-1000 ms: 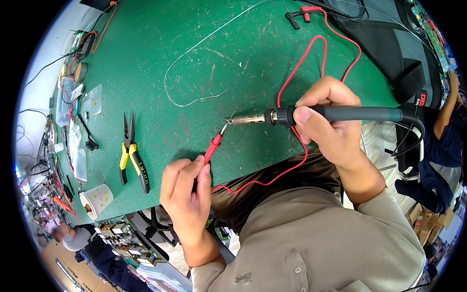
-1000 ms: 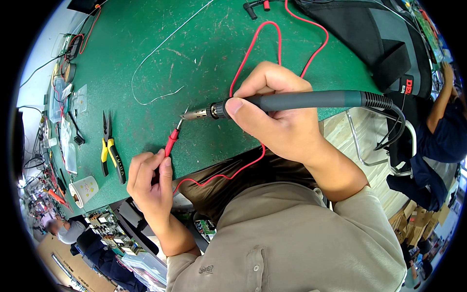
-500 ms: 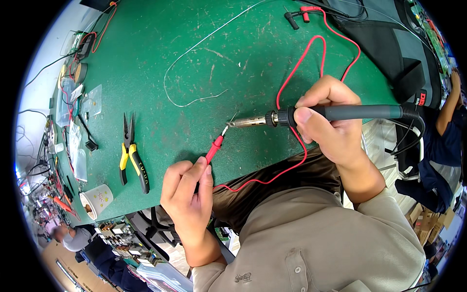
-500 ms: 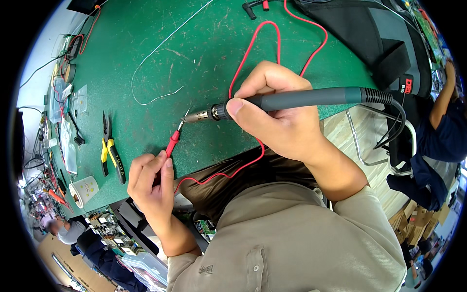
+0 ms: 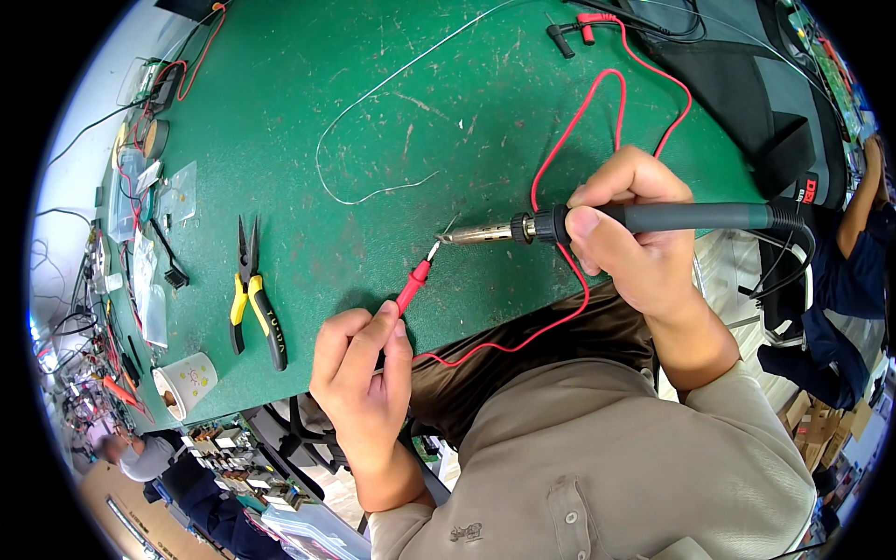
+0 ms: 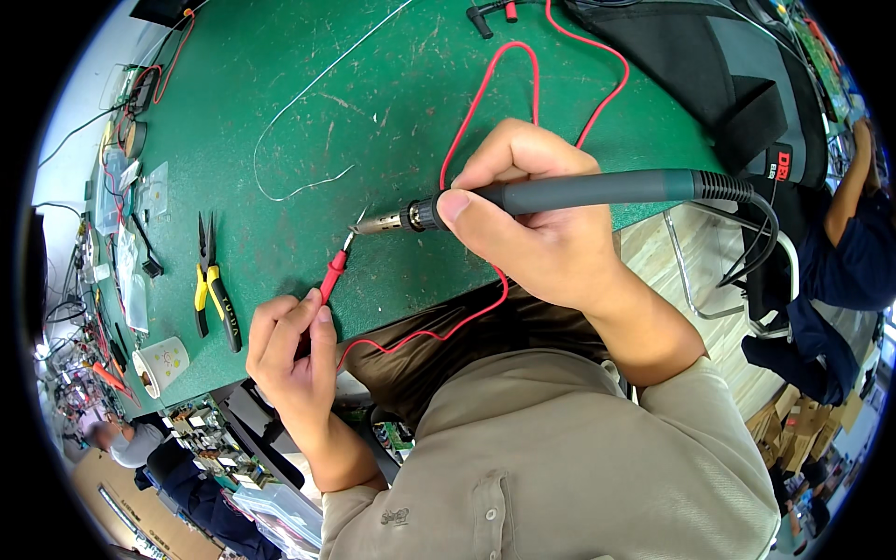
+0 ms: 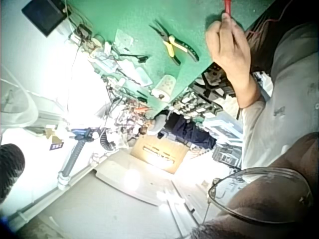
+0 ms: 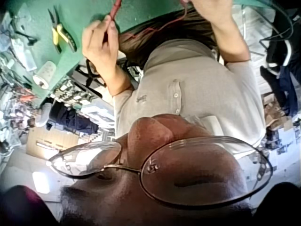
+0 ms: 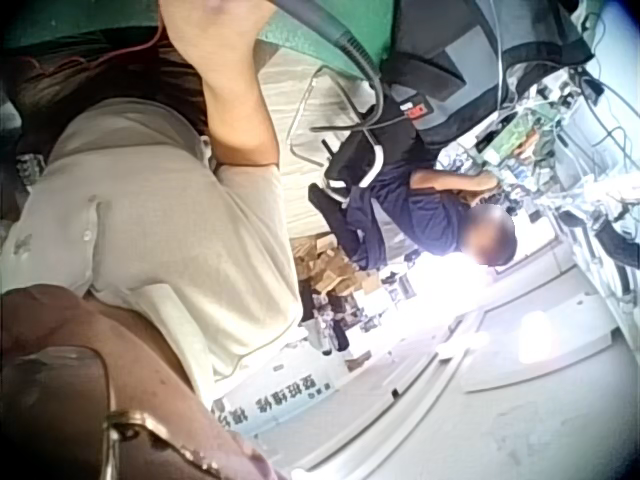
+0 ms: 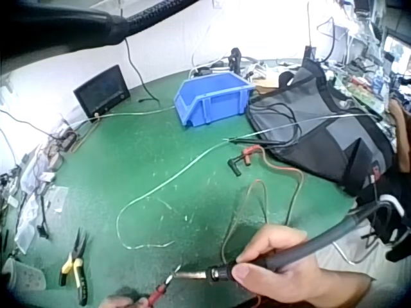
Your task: The person holds a red probe and a soldering iron to a thin wire on a green workbench, then applies solder to a wire end while holding it.
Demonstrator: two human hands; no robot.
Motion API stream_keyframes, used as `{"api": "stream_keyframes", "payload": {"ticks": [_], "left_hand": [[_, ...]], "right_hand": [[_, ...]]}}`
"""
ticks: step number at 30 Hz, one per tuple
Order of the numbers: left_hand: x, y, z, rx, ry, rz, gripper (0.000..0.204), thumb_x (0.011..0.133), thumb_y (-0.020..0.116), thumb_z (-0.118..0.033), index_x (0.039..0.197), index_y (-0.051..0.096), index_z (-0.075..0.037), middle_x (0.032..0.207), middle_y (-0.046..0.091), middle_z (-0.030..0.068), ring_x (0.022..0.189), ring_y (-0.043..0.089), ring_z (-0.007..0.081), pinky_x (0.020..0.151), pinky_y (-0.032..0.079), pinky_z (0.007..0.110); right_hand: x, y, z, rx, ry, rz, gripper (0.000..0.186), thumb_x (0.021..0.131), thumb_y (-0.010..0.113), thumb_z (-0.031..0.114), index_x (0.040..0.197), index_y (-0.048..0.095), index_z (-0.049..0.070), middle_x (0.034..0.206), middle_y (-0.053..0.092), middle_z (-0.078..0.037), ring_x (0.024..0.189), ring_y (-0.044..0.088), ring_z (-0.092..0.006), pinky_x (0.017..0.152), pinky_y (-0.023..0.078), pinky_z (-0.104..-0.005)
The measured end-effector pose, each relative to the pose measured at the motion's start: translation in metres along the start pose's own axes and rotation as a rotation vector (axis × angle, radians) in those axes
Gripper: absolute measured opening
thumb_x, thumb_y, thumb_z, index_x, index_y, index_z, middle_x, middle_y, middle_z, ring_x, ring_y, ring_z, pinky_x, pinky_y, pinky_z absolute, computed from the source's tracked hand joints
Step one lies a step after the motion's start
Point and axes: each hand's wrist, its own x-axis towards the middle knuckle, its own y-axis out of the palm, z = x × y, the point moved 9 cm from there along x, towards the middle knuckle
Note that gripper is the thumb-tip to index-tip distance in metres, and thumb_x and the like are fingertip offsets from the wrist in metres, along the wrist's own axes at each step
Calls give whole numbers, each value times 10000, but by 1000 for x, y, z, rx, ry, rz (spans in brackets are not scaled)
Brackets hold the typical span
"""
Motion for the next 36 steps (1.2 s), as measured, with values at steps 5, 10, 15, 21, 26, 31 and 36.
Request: {"api": "stream_keyframes", "payload": {"ticks": [5,10,15,21,26,31,36], "left_hand": [[-1,-1,-2,-5,21,-17,208,724,698,62,927,689,18,816,556,81,668,525,200,594,440,286],[-3,0,-2,-12,35,-32,208,717,700,77,916,682,22,805,538,75,628,487,179,556,412,271],[-4,-1,-3,-22,37,-45,194,716,703,87,899,677,28,801,530,73,609,470,170,539,397,260],[-4,-1,-4,-24,30,-48,189,716,706,90,894,677,31,801,529,73,603,467,168,534,393,257],[-5,-1,-5,-16,46,-49,203,715,700,100,904,681,30,798,526,73,602,464,166,530,388,257],[-6,-1,-6,-23,52,-54,206,709,698,109,898,684,29,795,522,71,594,455,161,517,374,256],[-7,0,-8,-24,56,-57,206,702,697,117,889,684,32,791,519,70,587,450,154,507,365,254]], "right_hand": [[1,-1,1,-35,-26,11,151,822,647,-43,772,519,22,616,564,2,511,470,-19,434,318,-203],[1,-2,2,-22,-18,-15,155,821,650,-41,770,519,23,621,568,0,517,471,-19,438,323,-202],[0,-1,0,-3,-4,5,149,823,646,-44,780,520,22,621,568,-3,523,468,-16,441,326,-200],[0,-2,1,8,-6,15,147,828,642,-46,784,520,22,620,567,0,537,470,-16,455,331,-199],[0,-3,2,14,-36,6,144,828,634,-51,785,516,19,616,569,-1,527,465,-17,448,327,-198],[0,-6,0,58,1,-9,139,831,615,-57,782,509,18,615,570,-11,505,445,-10,432,314,-196],[0,-10,2,125,-46,-37,131,839,599,-53,783,504,17,607,565,-16,478,434,-8,415,301,-193]]}}
